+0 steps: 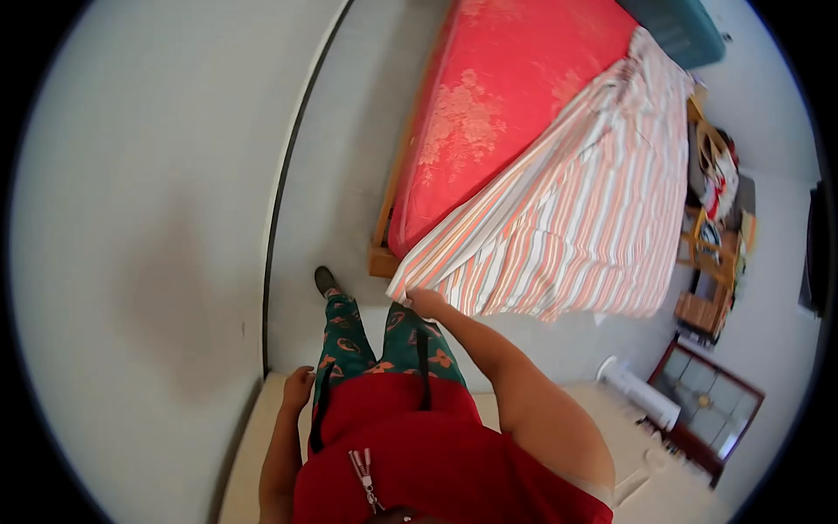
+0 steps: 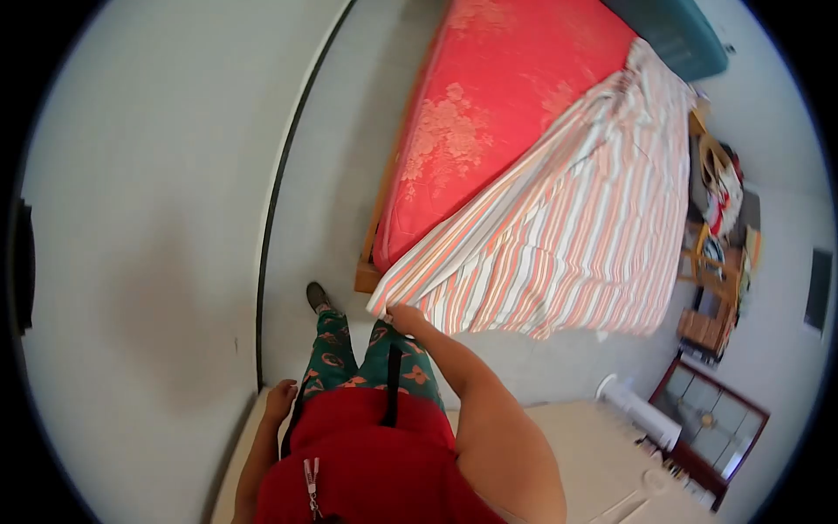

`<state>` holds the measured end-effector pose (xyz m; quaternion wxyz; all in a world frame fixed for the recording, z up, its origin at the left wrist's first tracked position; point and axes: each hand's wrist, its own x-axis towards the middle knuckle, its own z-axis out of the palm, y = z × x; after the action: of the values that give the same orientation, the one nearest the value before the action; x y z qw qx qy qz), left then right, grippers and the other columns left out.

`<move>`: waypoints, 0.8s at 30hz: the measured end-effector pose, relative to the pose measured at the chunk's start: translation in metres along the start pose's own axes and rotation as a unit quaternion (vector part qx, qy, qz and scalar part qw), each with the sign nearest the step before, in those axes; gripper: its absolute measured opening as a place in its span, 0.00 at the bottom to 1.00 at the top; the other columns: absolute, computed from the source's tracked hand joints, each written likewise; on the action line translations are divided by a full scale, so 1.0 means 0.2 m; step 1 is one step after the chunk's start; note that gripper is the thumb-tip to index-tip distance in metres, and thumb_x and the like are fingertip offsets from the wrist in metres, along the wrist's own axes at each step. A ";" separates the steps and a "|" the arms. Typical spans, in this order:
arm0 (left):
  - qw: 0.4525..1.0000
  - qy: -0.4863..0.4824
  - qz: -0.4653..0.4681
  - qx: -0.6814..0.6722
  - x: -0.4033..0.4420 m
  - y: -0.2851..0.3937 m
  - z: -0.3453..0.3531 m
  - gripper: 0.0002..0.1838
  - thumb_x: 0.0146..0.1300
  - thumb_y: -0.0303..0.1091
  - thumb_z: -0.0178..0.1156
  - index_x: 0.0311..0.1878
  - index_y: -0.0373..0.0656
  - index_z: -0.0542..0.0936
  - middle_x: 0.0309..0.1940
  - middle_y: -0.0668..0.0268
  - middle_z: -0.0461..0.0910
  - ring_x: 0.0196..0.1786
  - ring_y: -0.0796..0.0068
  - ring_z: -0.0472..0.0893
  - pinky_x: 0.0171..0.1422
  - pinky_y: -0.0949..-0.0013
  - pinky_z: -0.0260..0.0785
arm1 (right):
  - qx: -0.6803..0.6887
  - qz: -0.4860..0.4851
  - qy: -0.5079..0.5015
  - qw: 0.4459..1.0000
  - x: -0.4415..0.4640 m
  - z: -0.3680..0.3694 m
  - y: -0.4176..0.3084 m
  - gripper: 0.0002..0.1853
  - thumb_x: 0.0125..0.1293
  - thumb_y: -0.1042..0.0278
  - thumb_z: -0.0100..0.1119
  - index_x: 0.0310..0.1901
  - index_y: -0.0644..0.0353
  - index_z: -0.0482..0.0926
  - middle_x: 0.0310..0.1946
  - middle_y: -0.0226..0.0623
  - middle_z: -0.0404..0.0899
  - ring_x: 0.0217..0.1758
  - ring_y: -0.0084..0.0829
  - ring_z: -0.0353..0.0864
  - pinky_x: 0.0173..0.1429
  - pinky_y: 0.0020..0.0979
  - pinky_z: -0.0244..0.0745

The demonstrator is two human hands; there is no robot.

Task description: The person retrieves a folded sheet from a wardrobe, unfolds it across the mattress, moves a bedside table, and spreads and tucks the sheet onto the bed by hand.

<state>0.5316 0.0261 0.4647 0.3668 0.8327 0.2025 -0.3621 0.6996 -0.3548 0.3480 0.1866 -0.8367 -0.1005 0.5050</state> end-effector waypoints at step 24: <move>0.960 -0.079 0.168 0.209 1.04 0.65 -0.96 0.14 0.61 0.38 0.56 0.47 0.42 0.78 0.34 0.56 0.80 0.37 0.57 0.79 0.43 0.61 0.71 | 0.333 0.341 0.439 0.762 0.44 -0.78 0.44 0.32 0.54 0.61 0.61 0.62 0.55 0.64 0.61 0.57 0.59 0.61 0.53 0.67 0.63 0.42 0.66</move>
<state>0.8331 0.1014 0.4590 0.2545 0.8815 -0.0501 -0.3945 0.8776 -0.4353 0.3059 0.2926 -0.8313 0.4585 0.1146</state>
